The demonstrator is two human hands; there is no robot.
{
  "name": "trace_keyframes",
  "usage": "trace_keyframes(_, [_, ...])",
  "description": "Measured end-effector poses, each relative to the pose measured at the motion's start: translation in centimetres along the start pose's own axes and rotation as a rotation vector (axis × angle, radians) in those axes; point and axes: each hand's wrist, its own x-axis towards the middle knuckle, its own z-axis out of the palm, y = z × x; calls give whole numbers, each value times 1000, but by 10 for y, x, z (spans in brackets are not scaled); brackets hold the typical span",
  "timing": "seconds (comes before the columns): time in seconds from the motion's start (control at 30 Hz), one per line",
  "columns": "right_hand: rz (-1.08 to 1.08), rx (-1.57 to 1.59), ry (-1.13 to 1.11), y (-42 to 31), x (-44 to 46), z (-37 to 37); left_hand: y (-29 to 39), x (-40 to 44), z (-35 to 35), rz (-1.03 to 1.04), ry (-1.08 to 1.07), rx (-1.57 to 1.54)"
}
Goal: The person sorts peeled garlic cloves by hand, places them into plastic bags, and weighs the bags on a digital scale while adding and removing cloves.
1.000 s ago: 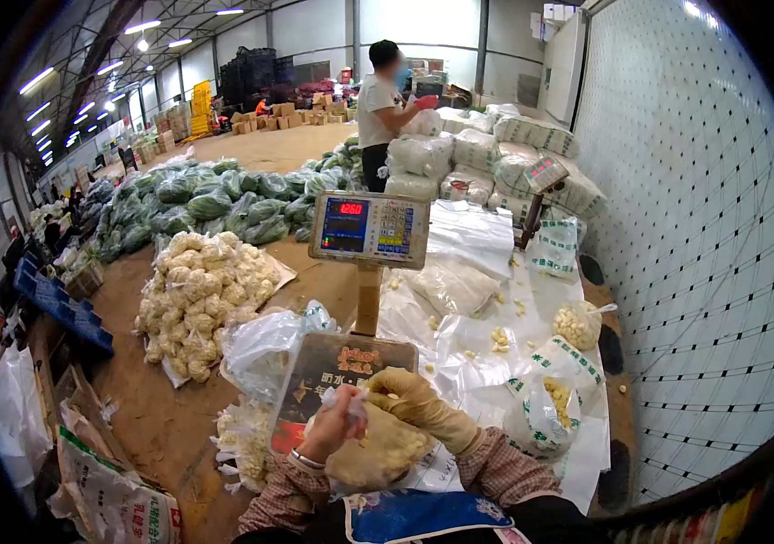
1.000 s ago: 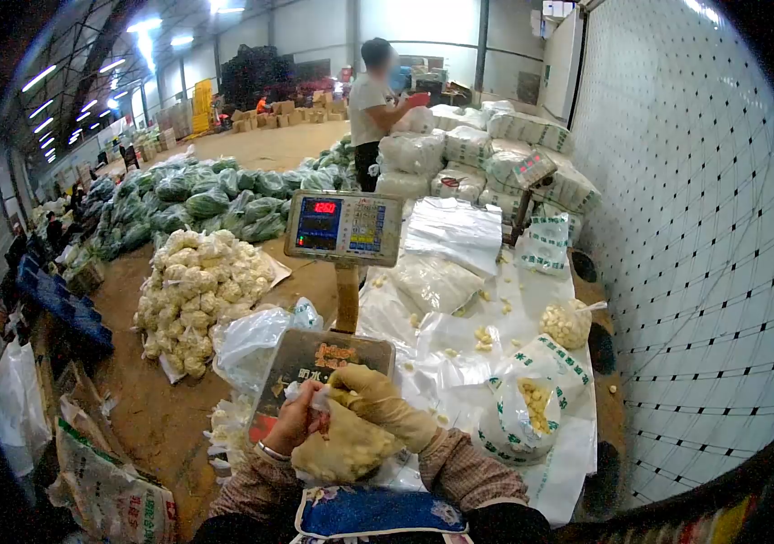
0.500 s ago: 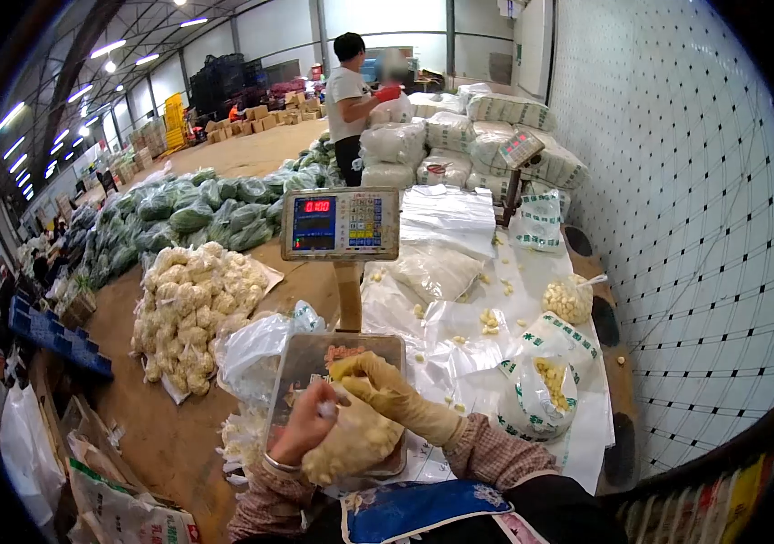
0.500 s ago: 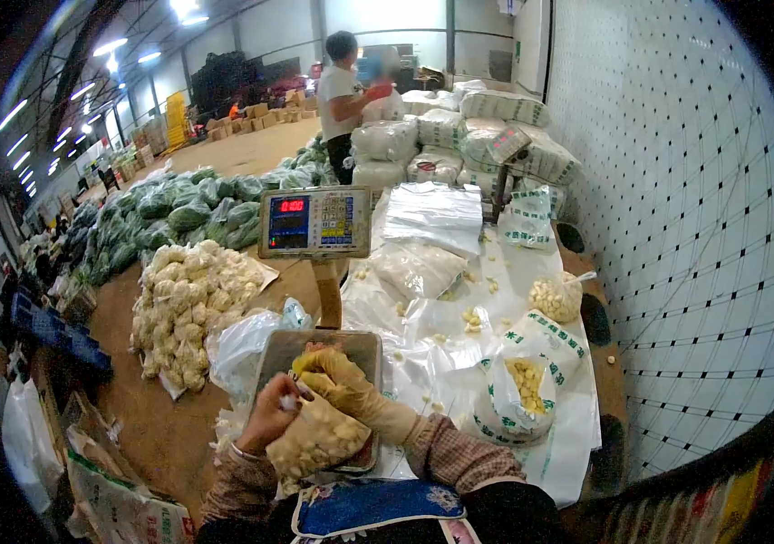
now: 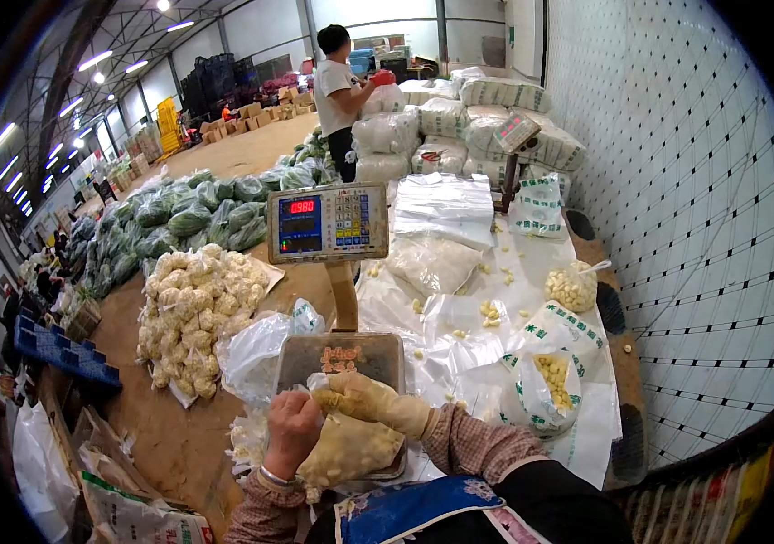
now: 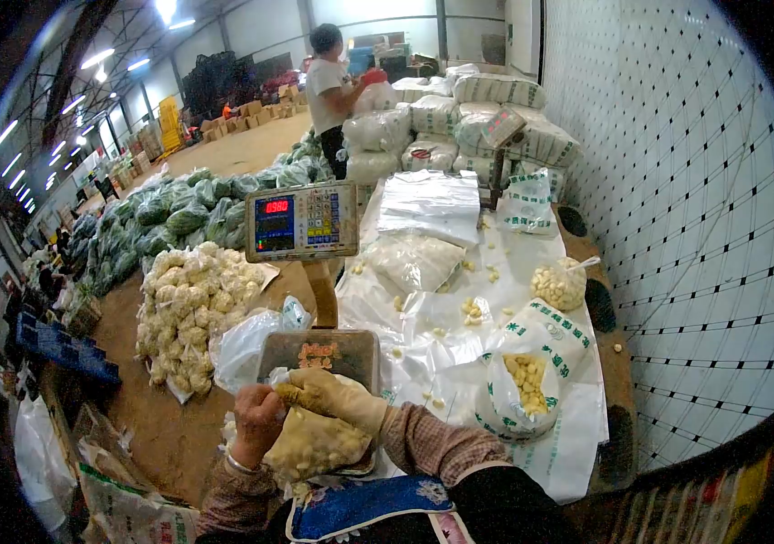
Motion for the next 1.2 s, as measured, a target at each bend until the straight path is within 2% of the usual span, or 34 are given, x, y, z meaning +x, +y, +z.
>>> trace_keyframes(0.03, [-93,-16,84,9,1,5,-1,-2,-1,22,-75,37])
trace_keyframes(0.07, [-221,-282,285,37,4,9,-2,-8,-1,21,-80,38])
trace_keyframes(0.1, [-221,-276,287,58,7,-2,-3,-21,0,4,-180,-8])
trace_keyframes(0.13, [98,-42,313,76,6,-16,-3,-39,1,-14,-284,-55])
trace_keyframes(0.2, [414,216,332,84,1,-24,-2,-93,18,-76,-280,-205])
trace_keyframes(0.27, [501,-589,89,79,6,-35,0,-98,24,-107,-226,-224])
trace_keyframes(0.3, [508,-576,75,99,10,-27,5,-101,19,-344,-298,-384])
trace_keyframes(0.33, [393,-123,170,107,23,-24,11,-92,12,-581,-353,-540])
trace_keyframes(0.4, [235,509,284,92,30,-20,21,-48,0,-441,-98,-675])
trace_keyframes(0.43, [239,503,221,88,34,-14,13,-41,2,-430,-116,-726])
trace_keyframes(0.47, [315,710,203,83,42,-7,12,-35,6,-461,-168,-822])
trace_keyframes(0.5, [413,898,143,76,56,3,19,-30,11,-516,-86,-1111])
trace_keyframes(0.53, [340,805,215,44,46,7,22,-33,24,-532,-80,-1215])
trace_keyframes(0.57, [349,919,81,17,40,4,26,-35,37,-550,-73,-1317])
trace_keyframes(0.6, [448,809,114,31,34,-5,31,-41,46,-499,0,-1427])
trace_keyframes(0.63, [654,692,204,29,36,-11,34,-42,39,-749,-78,-1424])
trace_keyframes(0.67, [593,781,270,52,30,-15,32,-52,49,-655,-21,-1161])
trace_keyframes(0.7, [526,871,330,73,26,-19,33,-54,38,-804,-98,-1379])
trace_keyframes(0.73, [531,800,254,57,28,-15,32,-68,45,-802,-54,-1349])
trace_keyframes(0.77, [611,903,294,69,29,-19,34,-78,56,-783,-45,-1319])
trace_keyframes(0.87, [614,777,289,78,39,-25,34,-73,62,-850,25,-1443])
trace_keyframes(0.97, [636,748,256,80,39,-30,38,-67,61,-910,79,-1378])
trace_keyframes(1.0, [538,727,194,76,38,-31,34,-65,59,-934,80,-1331])
trace_keyframes(1.03, [410,649,224,73,34,-31,32,-62,57,-935,80,-1327])
trace_keyframes(1.1, [282,421,169,33,23,-30,27,-50,54,-868,179,-1083])
trace_keyframes(1.13, [-2,223,48,0,21,-16,25,-45,65,-828,181,-1075])
trace_keyframes(1.17, [-282,23,-75,-24,17,-2,28,-42,88,-727,367,-1152])
trace_keyframes(1.2, [-254,-239,-21,-29,9,5,34,-39,74,-765,260,-1134])
